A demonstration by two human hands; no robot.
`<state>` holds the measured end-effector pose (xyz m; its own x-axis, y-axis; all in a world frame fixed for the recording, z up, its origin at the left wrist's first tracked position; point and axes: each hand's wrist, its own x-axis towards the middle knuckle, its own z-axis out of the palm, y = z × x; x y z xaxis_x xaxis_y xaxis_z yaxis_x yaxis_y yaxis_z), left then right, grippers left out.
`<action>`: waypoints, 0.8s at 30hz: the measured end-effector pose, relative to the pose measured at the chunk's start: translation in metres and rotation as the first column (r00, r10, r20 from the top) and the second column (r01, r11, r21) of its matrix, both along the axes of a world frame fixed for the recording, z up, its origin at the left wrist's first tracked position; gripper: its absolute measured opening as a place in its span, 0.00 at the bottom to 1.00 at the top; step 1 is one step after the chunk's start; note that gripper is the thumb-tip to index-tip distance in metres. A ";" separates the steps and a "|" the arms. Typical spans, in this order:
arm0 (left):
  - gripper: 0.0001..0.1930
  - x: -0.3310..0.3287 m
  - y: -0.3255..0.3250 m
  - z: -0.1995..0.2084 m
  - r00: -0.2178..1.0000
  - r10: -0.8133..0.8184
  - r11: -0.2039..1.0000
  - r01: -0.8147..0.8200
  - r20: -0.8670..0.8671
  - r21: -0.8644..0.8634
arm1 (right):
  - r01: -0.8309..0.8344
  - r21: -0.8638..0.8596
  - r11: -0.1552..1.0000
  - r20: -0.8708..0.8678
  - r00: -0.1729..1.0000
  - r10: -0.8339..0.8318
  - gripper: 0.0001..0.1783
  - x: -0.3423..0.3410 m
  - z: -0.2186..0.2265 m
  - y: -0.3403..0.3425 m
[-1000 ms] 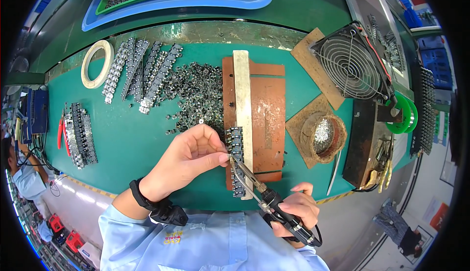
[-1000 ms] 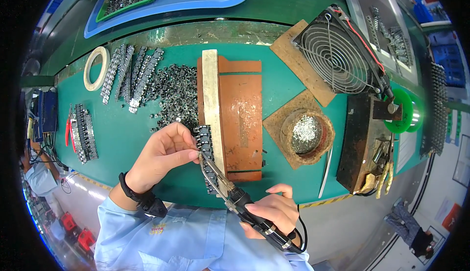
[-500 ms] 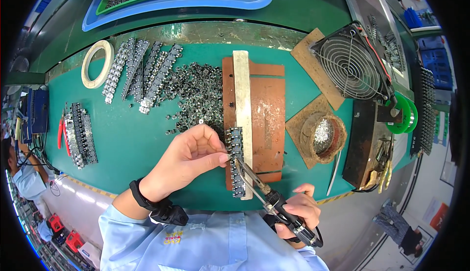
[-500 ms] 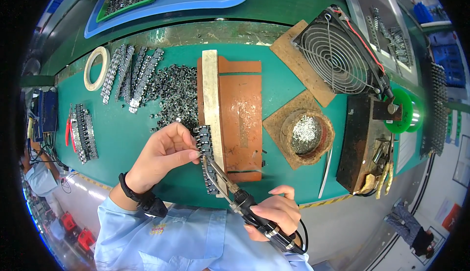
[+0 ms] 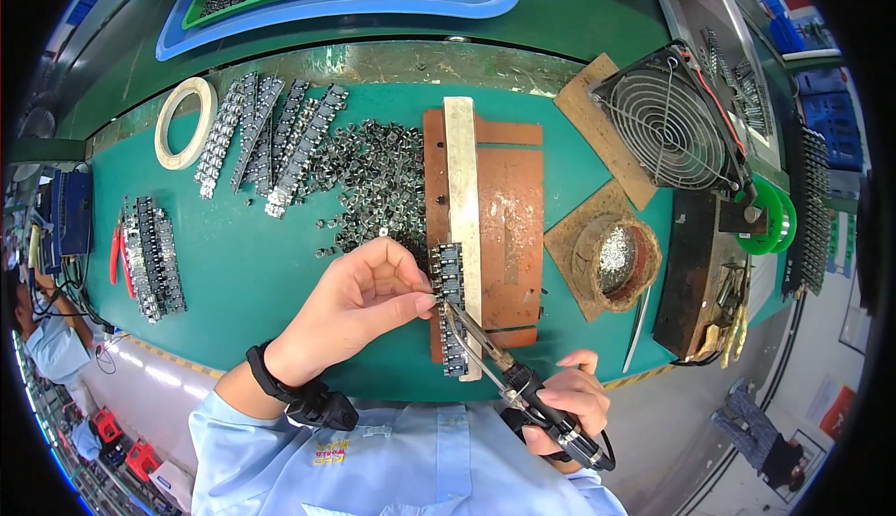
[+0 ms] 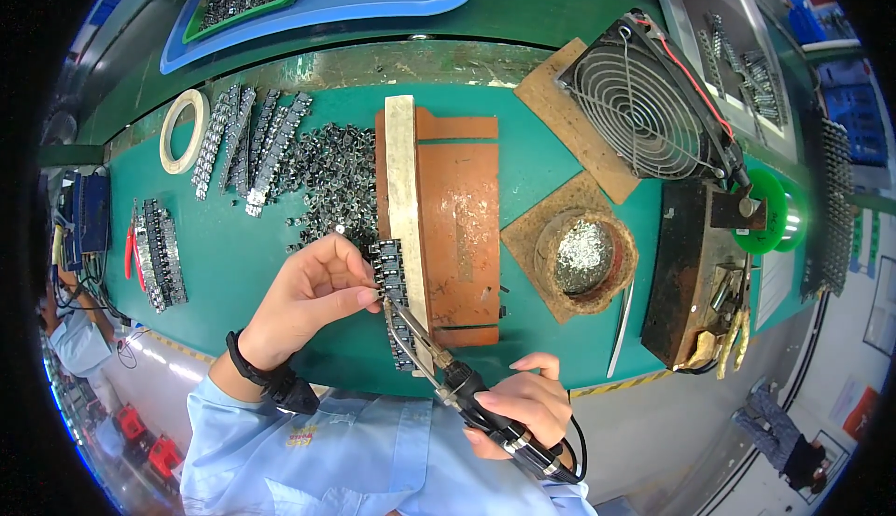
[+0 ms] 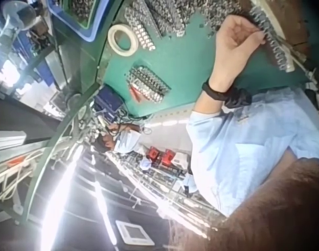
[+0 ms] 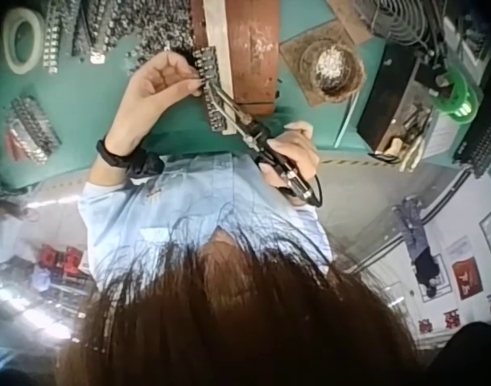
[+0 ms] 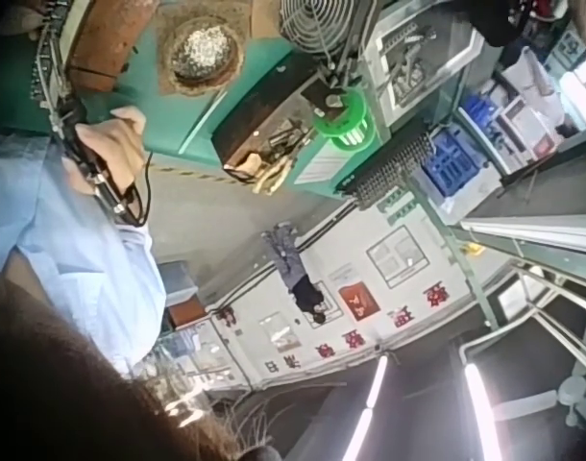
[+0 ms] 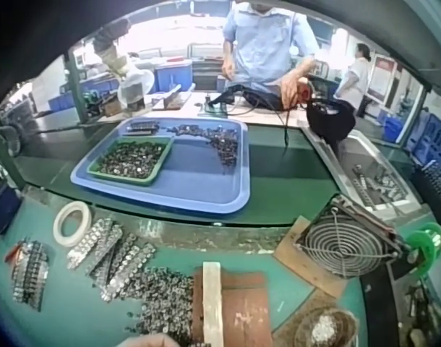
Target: The person picks up a small metal component by hand, places it onto a circuit board strip, and solders it using a soldering iron, repeating this process for each component.
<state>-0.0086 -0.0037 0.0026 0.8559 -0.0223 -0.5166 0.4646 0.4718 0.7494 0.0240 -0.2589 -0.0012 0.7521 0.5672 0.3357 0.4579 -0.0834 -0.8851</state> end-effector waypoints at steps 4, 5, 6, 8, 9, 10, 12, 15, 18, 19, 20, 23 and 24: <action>0.08 0.001 0.000 0.000 1.000 -0.013 1.000 0.013 -0.010 0.014 | -0.006 -0.007 1.000 -0.010 1.000 0.006 0.20 0.000 -0.001 0.001; 0.08 0.000 0.000 0.000 1.000 -0.011 1.000 0.011 -0.011 0.014 | -0.007 -0.006 1.000 -0.010 1.000 0.007 0.20 0.000 -0.001 0.002; 0.08 0.000 0.001 -0.001 1.000 -0.015 1.000 0.015 -0.001 0.010 | -0.009 -0.008 1.000 -0.012 1.000 0.009 0.20 0.000 -0.001 0.003; 0.08 -0.001 0.002 -0.002 1.000 -0.025 1.000 0.025 0.019 0.002 | -0.010 -0.014 1.000 -0.013 1.000 0.010 0.21 0.001 -0.001 0.004; 0.08 0.000 0.002 -0.002 1.000 -0.025 1.000 0.025 0.019 0.002 | -0.010 -0.014 1.000 -0.013 1.000 0.010 0.21 0.001 -0.001 0.004; 0.08 0.000 0.002 -0.002 0.999 -0.028 1.000 0.028 0.020 0.001 | -0.011 -0.014 1.000 -0.013 1.000 0.011 0.21 0.001 -0.001 0.004; 0.08 0.000 0.002 -0.002 0.999 -0.033 0.999 0.033 0.020 -0.001 | -0.014 -0.014 1.000 -0.013 1.000 0.014 0.21 0.001 -0.001 0.003; 0.08 0.000 0.001 -0.002 1.000 -0.023 1.000 0.023 0.022 -0.001 | -0.014 -0.009 1.000 -0.008 1.000 0.014 0.20 0.001 -0.002 0.003; 0.08 0.000 0.000 -0.001 1.000 -0.015 1.000 0.015 0.016 0.008 | 0.001 0.007 1.000 -0.005 1.000 -0.001 0.20 0.000 -0.003 0.002; 0.09 0.001 0.000 -0.001 1.000 -0.012 1.000 0.012 0.009 0.018 | 0.016 0.020 1.000 -0.006 1.000 -0.016 0.19 -0.001 -0.004 0.002; 0.09 0.001 -0.001 0.000 1.000 -0.009 1.000 0.009 0.002 0.027 | 0.031 0.033 0.999 -0.007 1.000 -0.031 0.19 -0.001 -0.005 0.001; 0.09 0.002 -0.001 0.000 1.000 -0.011 1.000 0.011 0.003 0.027 | 0.042 0.043 0.998 0.000 0.999 -0.042 0.19 0.000 -0.004 0.001; 0.09 0.002 -0.001 0.000 1.000 -0.012 1.000 0.012 0.003 0.026 | 0.048 0.047 0.998 0.004 0.999 -0.048 0.18 0.000 -0.004 0.001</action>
